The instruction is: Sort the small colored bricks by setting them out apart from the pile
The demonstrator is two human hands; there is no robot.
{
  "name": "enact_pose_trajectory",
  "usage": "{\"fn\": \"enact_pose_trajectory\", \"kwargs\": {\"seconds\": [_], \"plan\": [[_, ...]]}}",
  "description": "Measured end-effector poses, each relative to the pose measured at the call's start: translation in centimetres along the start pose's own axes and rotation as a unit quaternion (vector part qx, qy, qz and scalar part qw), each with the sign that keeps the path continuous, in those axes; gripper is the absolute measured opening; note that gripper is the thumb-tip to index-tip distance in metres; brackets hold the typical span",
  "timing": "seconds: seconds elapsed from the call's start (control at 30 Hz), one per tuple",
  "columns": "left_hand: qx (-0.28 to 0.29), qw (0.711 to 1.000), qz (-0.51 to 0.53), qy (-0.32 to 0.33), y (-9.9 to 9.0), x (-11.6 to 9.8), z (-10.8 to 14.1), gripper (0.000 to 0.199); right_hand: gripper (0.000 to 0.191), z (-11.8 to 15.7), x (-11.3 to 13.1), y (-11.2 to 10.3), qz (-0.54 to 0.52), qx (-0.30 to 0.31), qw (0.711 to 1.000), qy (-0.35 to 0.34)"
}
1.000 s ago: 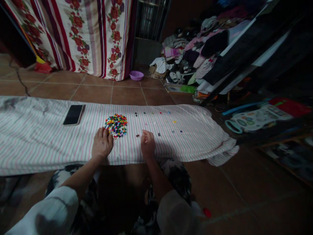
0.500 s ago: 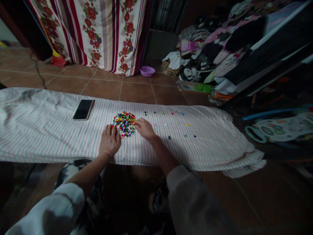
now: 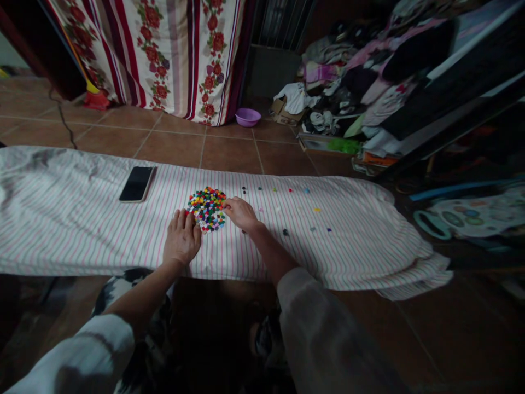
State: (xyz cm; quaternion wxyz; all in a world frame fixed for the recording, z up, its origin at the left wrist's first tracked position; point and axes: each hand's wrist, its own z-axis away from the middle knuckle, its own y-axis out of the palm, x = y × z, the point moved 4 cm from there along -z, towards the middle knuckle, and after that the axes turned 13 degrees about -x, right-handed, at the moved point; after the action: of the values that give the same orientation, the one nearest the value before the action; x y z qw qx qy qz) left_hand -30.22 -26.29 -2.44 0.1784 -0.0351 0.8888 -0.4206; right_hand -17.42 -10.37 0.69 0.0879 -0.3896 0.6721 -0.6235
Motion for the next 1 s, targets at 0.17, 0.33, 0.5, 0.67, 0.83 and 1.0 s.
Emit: {"fn": "enact_pose_trajectory", "kwargs": {"seconds": [0.17, 0.33, 0.5, 0.67, 0.83, 1.0], "plan": [[-0.003, 1.0, 0.006, 0.002, -0.1, 0.0, 0.0, 0.043, 0.016, 0.0, 0.6, 0.5, 0.009, -0.003, 1.0, 0.001], [-0.008, 1.0, 0.011, -0.006, -0.3, 0.0, -0.1, 0.043, 0.015, 0.0, 0.4, 0.7, -0.028, -0.028, 0.999, 0.016], [-0.002, 1.0, 0.003, -0.004, -0.3, -0.1, -0.2, 0.043, 0.02, -0.1, -1.7, -1.0, -0.107, -0.113, 0.986, 0.054], [0.004, 1.0, -0.003, -0.003, -0.5, 0.0, -0.3, 0.042, 0.02, 0.5, -4.0, -3.8, -0.195, -0.158, 0.964, 0.083], [0.024, 0.999, 0.027, 0.027, -0.6, -0.2, -0.4, 0.038, 0.023, 2.3, -6.4, -6.6, -0.279, -0.197, 0.931, 0.128], [0.009, 0.999, 0.029, 0.028, -0.6, 0.3, -0.4, 0.037, 0.026, 5.5, -10.3, -9.2, -0.324, -0.252, 0.895, 0.174]]}}
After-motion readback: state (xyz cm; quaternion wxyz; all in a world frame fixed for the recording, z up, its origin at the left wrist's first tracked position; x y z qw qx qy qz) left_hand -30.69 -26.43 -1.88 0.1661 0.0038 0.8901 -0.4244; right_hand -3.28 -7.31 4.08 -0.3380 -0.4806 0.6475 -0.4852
